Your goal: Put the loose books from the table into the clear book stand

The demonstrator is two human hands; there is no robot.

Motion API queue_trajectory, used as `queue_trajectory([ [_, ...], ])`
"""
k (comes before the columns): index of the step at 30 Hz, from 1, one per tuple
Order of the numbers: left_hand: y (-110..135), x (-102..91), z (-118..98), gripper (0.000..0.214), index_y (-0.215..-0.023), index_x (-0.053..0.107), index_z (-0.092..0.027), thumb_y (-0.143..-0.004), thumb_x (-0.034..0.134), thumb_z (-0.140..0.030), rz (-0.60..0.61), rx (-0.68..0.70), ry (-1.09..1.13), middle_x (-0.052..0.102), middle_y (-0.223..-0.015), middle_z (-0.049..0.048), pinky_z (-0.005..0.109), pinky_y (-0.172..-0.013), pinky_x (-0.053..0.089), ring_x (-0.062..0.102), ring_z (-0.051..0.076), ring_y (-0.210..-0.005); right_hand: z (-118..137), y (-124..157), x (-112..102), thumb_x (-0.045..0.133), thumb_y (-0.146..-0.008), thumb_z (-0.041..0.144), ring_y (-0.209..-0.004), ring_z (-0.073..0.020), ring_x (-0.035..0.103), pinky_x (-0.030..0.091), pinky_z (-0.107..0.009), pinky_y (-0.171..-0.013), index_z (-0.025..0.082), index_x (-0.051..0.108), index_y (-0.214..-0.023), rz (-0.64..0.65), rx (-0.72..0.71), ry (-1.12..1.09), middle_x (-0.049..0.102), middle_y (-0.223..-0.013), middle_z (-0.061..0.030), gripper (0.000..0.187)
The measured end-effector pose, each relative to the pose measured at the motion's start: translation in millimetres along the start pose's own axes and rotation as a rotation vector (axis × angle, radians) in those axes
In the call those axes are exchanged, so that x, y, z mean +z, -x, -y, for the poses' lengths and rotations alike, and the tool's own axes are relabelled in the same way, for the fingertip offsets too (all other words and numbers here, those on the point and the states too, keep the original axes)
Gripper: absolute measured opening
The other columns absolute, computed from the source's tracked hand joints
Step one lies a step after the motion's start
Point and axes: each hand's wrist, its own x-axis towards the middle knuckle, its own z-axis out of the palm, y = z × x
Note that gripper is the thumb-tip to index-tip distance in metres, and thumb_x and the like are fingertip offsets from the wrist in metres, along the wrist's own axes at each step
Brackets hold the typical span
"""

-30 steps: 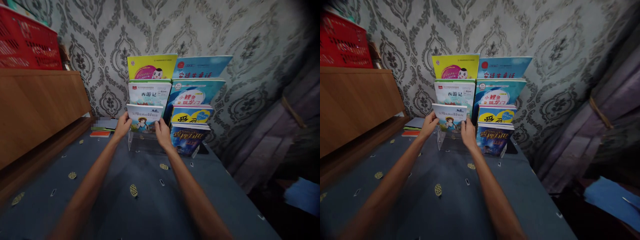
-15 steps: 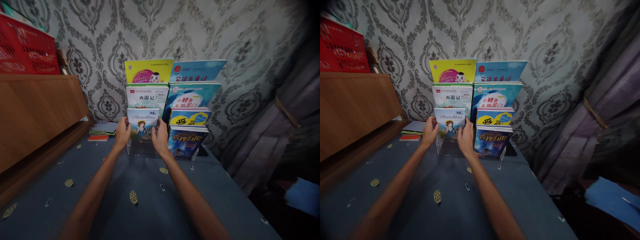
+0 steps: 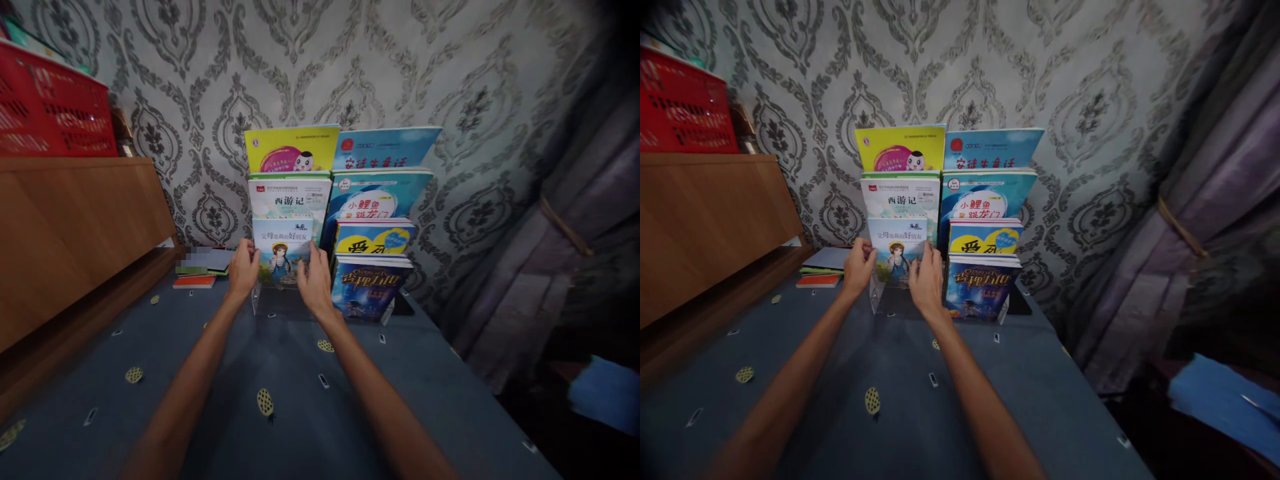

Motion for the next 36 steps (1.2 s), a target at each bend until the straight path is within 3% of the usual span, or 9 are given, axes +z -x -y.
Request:
queue_trajectory([
  [7,-0.9,0.4,0.1,0.007,-0.097,0.053,-0.021,-0.09,0.055,-0.023,0.001,0.005,-0.033,0.065,-0.086,0.0038,0.03,-0.073,0.043,0.062,0.021,-0.08,-2.8,-0.1,2.1,0.04,-0.095,0.029,-0.117,-0.0315,0.055,0.048,-0.05,-0.102,0.012,0.044,-0.146,0.001,0.025,-0.007,0.055,-0.124,-0.0188,0.054],
  [17,-2.1,-0.3,3.7,0.007,-0.097,0.053,-0.021,-0.09,0.053,-0.024,0.029,0.022,-0.011,0.064,-0.085,0.004,0.031,-0.075,0.044,0.062,0.021,-0.08,-6.9,-0.3,3.5,0.041,-0.095,0.029,-0.115,-0.0304,0.057,0.05,-0.05,-0.1,0.017,0.045,-0.145,-0.024,0.009,-0.042,0.057,-0.123,-0.0176,0.052],
  [25,-0.2,-2.4,3.6,0.019,-0.1,0.056,-0.02,-0.098,0.042,-0.032,0.006,0.052,0.038,0.069,-0.094,0.0086,0.032,-0.078,0.046,0.064,0.023,-0.086,-5.8,-2.0,-0.7,0.042,-0.094,0.028,-0.115,-0.0296,0.057,0.049,-0.05,-0.1,0.016,0.048,-0.141,-0.045,0.001,-0.059,0.06,-0.121,-0.0167,0.049],
  [31,-7.5,-2.9,6.6,0.025,-0.094,0.058,-0.019,-0.099,0.04,-0.036,0.044,0.023,0.071,0.069,-0.086,0.0065,0.029,-0.072,0.045,0.063,0.02,-0.075,-6.0,-1.9,-1.6,0.043,-0.092,0.027,-0.116,-0.0299,0.058,0.047,-0.05,-0.102,0.014,0.048,-0.139,-0.025,0.031,-0.077,0.061,-0.125,-0.0186,0.049],
  [36,-14.5,-2.7,9.1,0.028,-0.079,0.053,-0.021,-0.097,0.041,-0.038,0.068,0.003,0.087,0.063,-0.072,0.0028,0.027,-0.068,0.043,0.061,0.019,-0.07,-4.9,-1.7,-0.7,0.041,-0.092,0.027,-0.119,-0.0296,0.058,0.047,-0.05,-0.103,0.011,0.046,-0.139,-0.026,0.044,-0.104,0.06,-0.129,-0.0203,0.05],
])
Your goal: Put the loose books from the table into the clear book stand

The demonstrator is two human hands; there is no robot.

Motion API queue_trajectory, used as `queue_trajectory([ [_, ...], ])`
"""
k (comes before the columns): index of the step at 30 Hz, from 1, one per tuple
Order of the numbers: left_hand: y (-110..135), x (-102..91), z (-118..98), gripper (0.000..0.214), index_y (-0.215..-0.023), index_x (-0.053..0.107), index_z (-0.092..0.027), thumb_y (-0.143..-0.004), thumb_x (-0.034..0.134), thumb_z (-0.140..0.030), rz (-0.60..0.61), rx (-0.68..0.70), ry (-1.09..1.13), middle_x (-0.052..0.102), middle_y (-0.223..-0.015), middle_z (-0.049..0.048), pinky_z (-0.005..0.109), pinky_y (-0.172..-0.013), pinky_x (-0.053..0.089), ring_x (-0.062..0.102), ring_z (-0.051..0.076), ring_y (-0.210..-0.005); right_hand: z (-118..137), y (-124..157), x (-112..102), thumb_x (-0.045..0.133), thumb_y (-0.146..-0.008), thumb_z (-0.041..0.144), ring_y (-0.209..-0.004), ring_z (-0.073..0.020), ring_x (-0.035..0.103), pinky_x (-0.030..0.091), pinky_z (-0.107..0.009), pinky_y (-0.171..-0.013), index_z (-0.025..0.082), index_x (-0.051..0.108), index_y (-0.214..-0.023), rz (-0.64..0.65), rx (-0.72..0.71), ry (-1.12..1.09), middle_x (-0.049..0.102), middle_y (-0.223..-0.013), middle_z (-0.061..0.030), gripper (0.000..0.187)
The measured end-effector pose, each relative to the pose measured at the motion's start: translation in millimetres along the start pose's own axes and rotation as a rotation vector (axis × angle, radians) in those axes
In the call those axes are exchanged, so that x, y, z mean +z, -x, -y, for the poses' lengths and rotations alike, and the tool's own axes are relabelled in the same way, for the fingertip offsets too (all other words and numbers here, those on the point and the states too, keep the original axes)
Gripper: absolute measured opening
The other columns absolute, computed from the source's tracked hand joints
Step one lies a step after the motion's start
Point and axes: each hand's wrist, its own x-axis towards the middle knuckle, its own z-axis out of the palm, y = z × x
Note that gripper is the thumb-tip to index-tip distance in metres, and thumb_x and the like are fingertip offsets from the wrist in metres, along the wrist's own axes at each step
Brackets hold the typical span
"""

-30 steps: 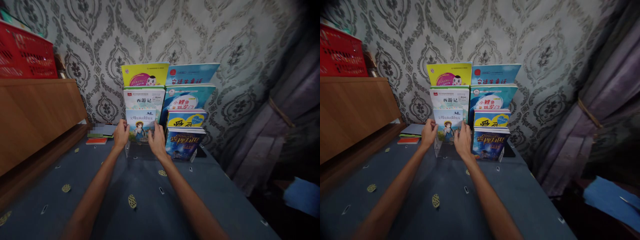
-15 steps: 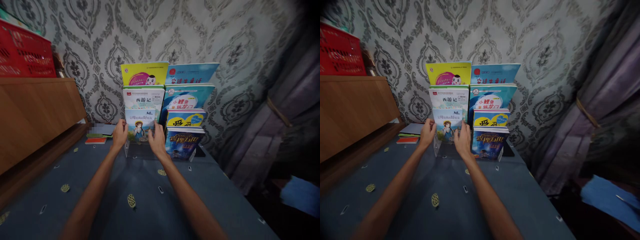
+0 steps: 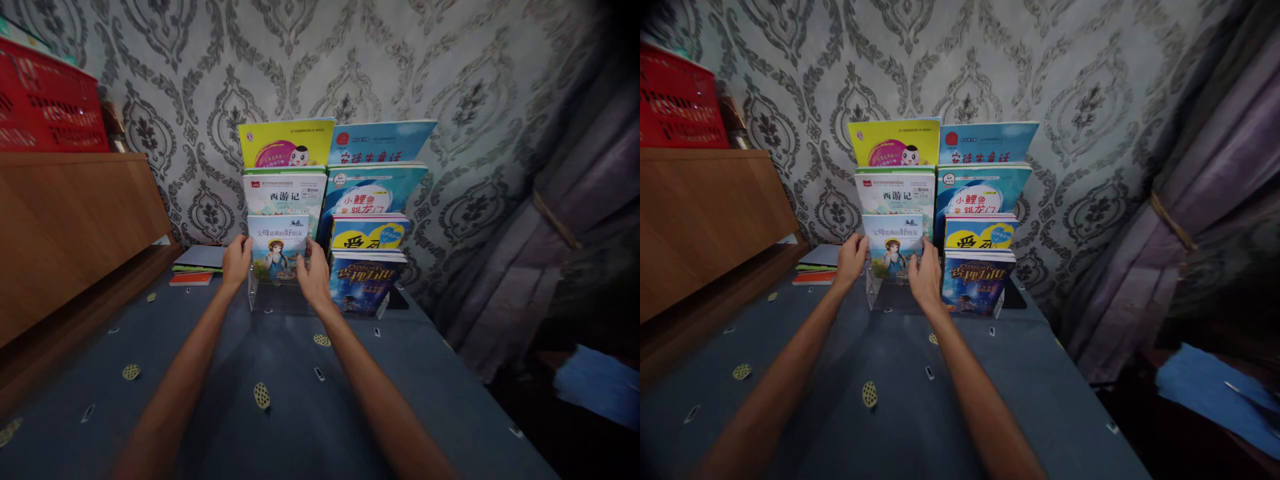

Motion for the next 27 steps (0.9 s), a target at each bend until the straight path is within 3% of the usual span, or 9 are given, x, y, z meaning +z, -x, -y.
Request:
queue_trajectory([
  [10,-6.8,-2.0,-1.4,0.035,-0.065,0.041,-0.024,-0.095,0.042,-0.042,0.046,-0.033,0.06,0.055,-0.057,-0.002,0.027,-0.064,0.042,0.056,0.016,-0.058,-4.6,-2.1,-2.8,0.039,-0.093,0.025,-0.112,-0.0284,0.059,0.049,-0.049,-0.099,0.017,0.047,-0.141,-0.008,-0.011,0.016,0.062,-0.122,-0.017,0.049],
  [17,-7.3,-2.8,-0.1,0.036,-0.066,0.042,-0.023,-0.095,0.041,-0.045,0.052,-0.035,0.063,0.056,-0.058,-0.0012,0.027,-0.063,0.042,0.057,0.016,-0.058,-1.4,-2.3,-0.9,0.037,-0.093,0.023,-0.113,-0.0295,0.058,0.049,-0.049,-0.099,0.013,0.048,-0.142,-0.003,0.016,0.06,0.06,-0.121,-0.0184,0.051],
  [27,8.7,-3.1,2.1,0.032,-0.075,0.05,-0.021,-0.094,0.046,-0.047,0.038,-0.048,0.199,0.057,-0.064,-0.0024,0.025,-0.059,0.043,0.056,0.014,-0.057,-0.7,-3.0,-3.0,0.039,-0.094,0.024,-0.11,-0.0306,0.06,0.05,-0.051,-0.097,0.016,0.047,-0.145,0.015,0.013,0.052,0.059,-0.116,-0.0166,0.052],
])
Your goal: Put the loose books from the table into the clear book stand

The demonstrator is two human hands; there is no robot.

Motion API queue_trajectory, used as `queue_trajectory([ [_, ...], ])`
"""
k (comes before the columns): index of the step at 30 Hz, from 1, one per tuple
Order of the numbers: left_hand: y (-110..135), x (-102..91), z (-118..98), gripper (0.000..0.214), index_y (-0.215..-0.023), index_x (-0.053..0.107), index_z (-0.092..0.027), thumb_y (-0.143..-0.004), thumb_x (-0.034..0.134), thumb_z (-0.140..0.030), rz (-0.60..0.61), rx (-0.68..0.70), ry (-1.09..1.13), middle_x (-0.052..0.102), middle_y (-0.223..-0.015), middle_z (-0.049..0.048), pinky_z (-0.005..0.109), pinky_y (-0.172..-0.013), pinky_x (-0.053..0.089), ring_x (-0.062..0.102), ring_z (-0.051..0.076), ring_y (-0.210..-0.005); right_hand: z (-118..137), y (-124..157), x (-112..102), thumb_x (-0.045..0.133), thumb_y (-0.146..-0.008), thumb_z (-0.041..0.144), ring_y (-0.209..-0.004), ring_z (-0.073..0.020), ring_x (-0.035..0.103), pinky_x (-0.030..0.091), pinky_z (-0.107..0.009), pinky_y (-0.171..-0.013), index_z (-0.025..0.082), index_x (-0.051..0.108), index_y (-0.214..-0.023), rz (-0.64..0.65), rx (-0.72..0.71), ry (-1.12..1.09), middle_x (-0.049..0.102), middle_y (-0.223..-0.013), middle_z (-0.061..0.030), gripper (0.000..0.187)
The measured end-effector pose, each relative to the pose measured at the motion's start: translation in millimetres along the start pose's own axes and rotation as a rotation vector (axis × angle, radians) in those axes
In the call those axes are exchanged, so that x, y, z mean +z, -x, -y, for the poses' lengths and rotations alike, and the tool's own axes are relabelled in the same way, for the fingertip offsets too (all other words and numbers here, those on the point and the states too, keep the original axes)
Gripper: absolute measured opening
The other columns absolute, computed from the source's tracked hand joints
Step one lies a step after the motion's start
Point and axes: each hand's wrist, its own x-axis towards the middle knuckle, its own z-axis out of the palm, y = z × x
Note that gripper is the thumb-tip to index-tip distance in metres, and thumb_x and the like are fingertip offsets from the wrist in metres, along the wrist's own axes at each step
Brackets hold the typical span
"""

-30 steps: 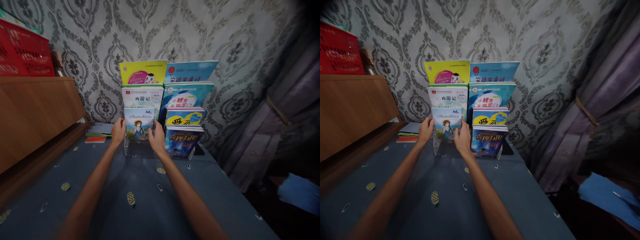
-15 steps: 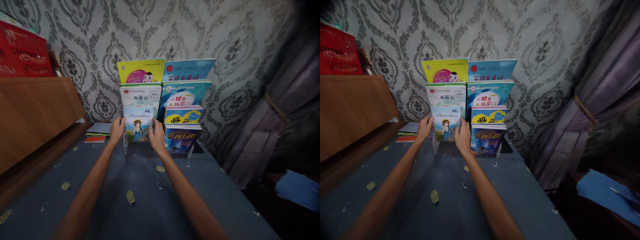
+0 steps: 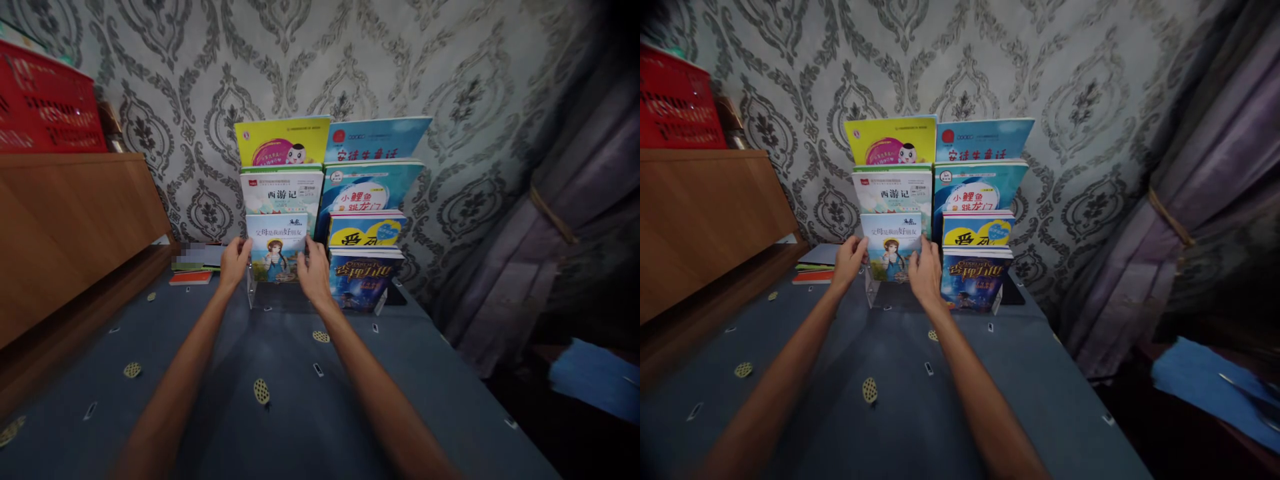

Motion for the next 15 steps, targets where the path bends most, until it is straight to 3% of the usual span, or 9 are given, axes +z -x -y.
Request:
queue_trajectory([
  [10,6.4,-3.6,-0.6,0.031,-0.085,0.056,-0.02,-0.095,0.047,-0.048,-0.009,0.018,-0.032,0.063,-0.074,0.001,0.024,-0.062,0.044,0.06,0.015,-0.068,8.2,-0.8,-3.0,0.041,-0.094,0.023,-0.118,-0.032,0.056,0.047,-0.053,-0.102,0.019,0.039,-0.151,-0.038,-0.02,0.002,0.057,-0.124,-0.0177,0.057],
  [15,10.9,-3.6,0.1,0.03,-0.082,0.055,-0.02,-0.094,0.048,-0.048,-0.002,0.012,-0.01,0.06,-0.07,-0.0003,0.024,-0.06,0.043,0.058,0.015,-0.065,9.2,-2.7,-6.6,0.041,-0.094,0.023,-0.119,-0.0313,0.056,0.048,-0.054,-0.102,0.022,0.037,-0.152,-0.048,-0.042,-0.013,0.057,-0.125,-0.0166,0.058],
])
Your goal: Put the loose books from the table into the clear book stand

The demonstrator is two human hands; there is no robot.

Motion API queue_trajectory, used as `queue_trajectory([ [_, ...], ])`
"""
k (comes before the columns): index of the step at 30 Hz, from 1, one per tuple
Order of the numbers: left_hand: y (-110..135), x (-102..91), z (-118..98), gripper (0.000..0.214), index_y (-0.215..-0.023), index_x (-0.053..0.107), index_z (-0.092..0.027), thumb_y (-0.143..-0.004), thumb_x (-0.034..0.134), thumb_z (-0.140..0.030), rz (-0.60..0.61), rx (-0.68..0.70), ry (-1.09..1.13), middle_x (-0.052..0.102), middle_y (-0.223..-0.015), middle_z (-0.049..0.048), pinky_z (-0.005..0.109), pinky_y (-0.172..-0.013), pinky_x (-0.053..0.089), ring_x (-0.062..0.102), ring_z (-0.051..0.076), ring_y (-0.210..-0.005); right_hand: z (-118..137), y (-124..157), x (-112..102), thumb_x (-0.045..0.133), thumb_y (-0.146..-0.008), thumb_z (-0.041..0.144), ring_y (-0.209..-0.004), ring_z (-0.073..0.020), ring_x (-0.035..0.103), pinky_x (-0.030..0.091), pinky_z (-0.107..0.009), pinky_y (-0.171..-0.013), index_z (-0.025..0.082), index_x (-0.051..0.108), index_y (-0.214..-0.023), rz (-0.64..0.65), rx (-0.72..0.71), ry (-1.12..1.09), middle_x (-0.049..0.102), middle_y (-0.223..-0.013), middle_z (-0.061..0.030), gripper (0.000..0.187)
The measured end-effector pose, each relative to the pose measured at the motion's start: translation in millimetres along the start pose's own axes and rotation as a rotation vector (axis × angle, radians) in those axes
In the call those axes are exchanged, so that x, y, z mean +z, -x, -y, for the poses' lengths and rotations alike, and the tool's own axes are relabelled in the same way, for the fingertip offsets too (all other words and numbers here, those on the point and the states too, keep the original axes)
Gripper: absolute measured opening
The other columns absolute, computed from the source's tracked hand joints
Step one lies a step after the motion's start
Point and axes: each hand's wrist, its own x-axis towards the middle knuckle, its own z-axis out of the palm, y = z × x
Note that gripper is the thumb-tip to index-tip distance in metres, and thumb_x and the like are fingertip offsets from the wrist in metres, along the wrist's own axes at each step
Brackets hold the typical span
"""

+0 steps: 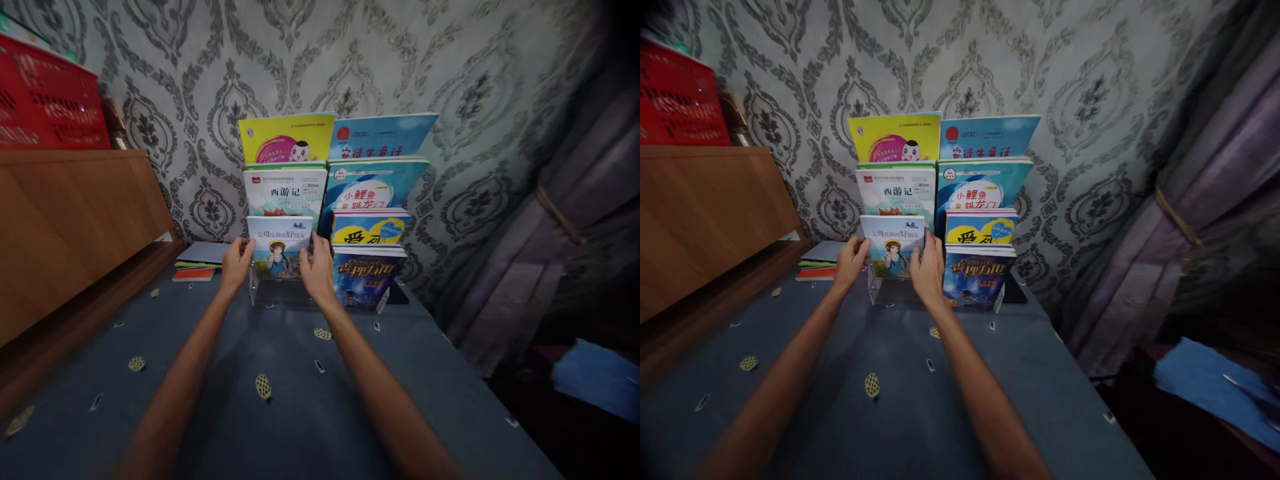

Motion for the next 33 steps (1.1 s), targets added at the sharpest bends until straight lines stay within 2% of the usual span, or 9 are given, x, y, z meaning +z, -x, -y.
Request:
queue_trajectory([
  [9,11.6,-9.5,-2.2,0.032,-0.087,0.055,-0.022,-0.096,0.043,-0.05,-0.001,-0.004,-0.029,0.062,-0.074,0.0002,0.025,-0.063,0.043,0.06,0.016,-0.068,4.4,-1.0,-4.1,0.041,-0.095,0.026,-0.124,-0.0314,0.054,0.051,-0.054,-0.097,0.023,0.036,-0.151,-0.008,-0.034,-0.037,0.054,-0.131,-0.0173,0.056],
  [13,22.6,-17.8,22.1,0.033,-0.091,0.059,-0.021,-0.099,0.039,-0.046,0.017,-0.004,-0.212,0.063,-0.074,0.0011,0.026,-0.068,0.044,0.062,0.018,-0.07,32.8,-2.1,-20.1,0.037,-0.098,0.025,-0.137,-0.0329,0.043,0.045,-0.058,-0.104,0.02,0.035,-0.151,-0.107,-0.077,-0.047,0.044,-0.142,-0.0192,0.053],
  [16,30.4,-23.7,52.5,0.027,-0.098,0.062,-0.021,-0.099,0.04,-0.037,0.073,-0.067,-0.471,0.069,-0.084,0.0054,0.03,-0.074,0.047,0.066,0.022,-0.08,61.4,3.4,-30.0,0.033,-0.1,0.024,-0.138,-0.0308,0.043,0.042,-0.057,-0.108,0.021,0.046,-0.144,-0.188,-0.134,-0.061,0.048,-0.14,-0.0171,0.045],
  [18,33.2,-27.5,72.1,0.023,-0.1,0.062,-0.019,-0.097,0.043,-0.031,0.088,-0.115,-0.602,0.071,-0.095,0.0103,0.034,-0.081,0.049,0.066,0.025,-0.092,76.6,17.1,-28.0,0.033,-0.1,0.021,-0.123,-0.0272,0.056,0.048,-0.051,-0.102,0.022,0.054,-0.134,-0.086,-0.21,-0.121,0.06,-0.125,-0.0136,0.04],
  [20,33.0,-31.1,87.7,0.021,-0.104,0.063,-0.017,-0.094,0.047,-0.025,0.083,-0.136,-0.664,0.069,-0.108,0.0167,0.04,-0.09,0.048,0.064,0.03,-0.106,85.1,41.3,-19.2,0.034,-0.1,0.016,-0.102,-0.0227,0.065,0.054,-0.042,-0.091,0.022,0.06,-0.123,0.112,-0.319,-0.225,0.068,-0.104,-0.0088,0.036],
  [23,27.4,-34.5,103.3,0.029,-0.116,0.061,-0.013,-0.091,0.05,-0.022,0.076,-0.145,-0.715,0.062,-0.127,0.0248,0.05,-0.102,0.043,0.054,0.037,-0.125,84.8,90.2,-2.3,0.04,-0.096,0.01,-0.093,-0.0216,0.065,0.055,-0.035,-0.082,0.018,0.062,-0.118,0.495,-0.489,-0.243,0.071,-0.099,-0.0086,0.032],
  [26,16.6,-33.6,115.1,0.041,-0.13,0.055,-0.012,-0.091,0.052,-0.022,0.126,-0.138,-0.774,0.05,-0.146,0.0257,0.058,-0.111,0.033,0.038,0.04,-0.142,74.6,132.3,8.2,0.049,-0.092,0.009,-0.087,-0.0217,0.063,0.053,-0.033,-0.078,0.018,0.062,-0.113,0.742,-0.511,-0.148,0.07,-0.092,-0.0069,0.026],
  [29,3.1,-30.3,126.5,0.051,-0.141,0.048,-0.014,-0.093,0.051,-0.029,0.267,-0.16,-0.899,0.04,-0.156,0.0214,0.063,-0.116,0.026,0.025,0.04,-0.15,64.8,150.5,11.1,0.053,-0.092,0.009,-0.087,-0.0202,0.063,0.052,-0.031,-0.079,0.018,0.063,-0.105,0.852,-0.453,-0.086,0.07,-0.092,-0.0062,0.019],
  [33,-11.6,-29.1,138.2,0.058,-0.148,0.041,-0.013,-0.096,0.047,-0.04,0.383,-0.156,-1.03,0.037,-0.159,0.0192,0.067,-0.114,0.026,0.02,0.039,-0.152,61.3,149.3,10.5,0.054,-0.094,0.01,-0.09,-0.0188,0.064,0.05,-0.03,-0.088,0.018,0.063,-0.105,0.928,-0.401,-0.04,0.071,-0.096,-0.0062,0.017],
])
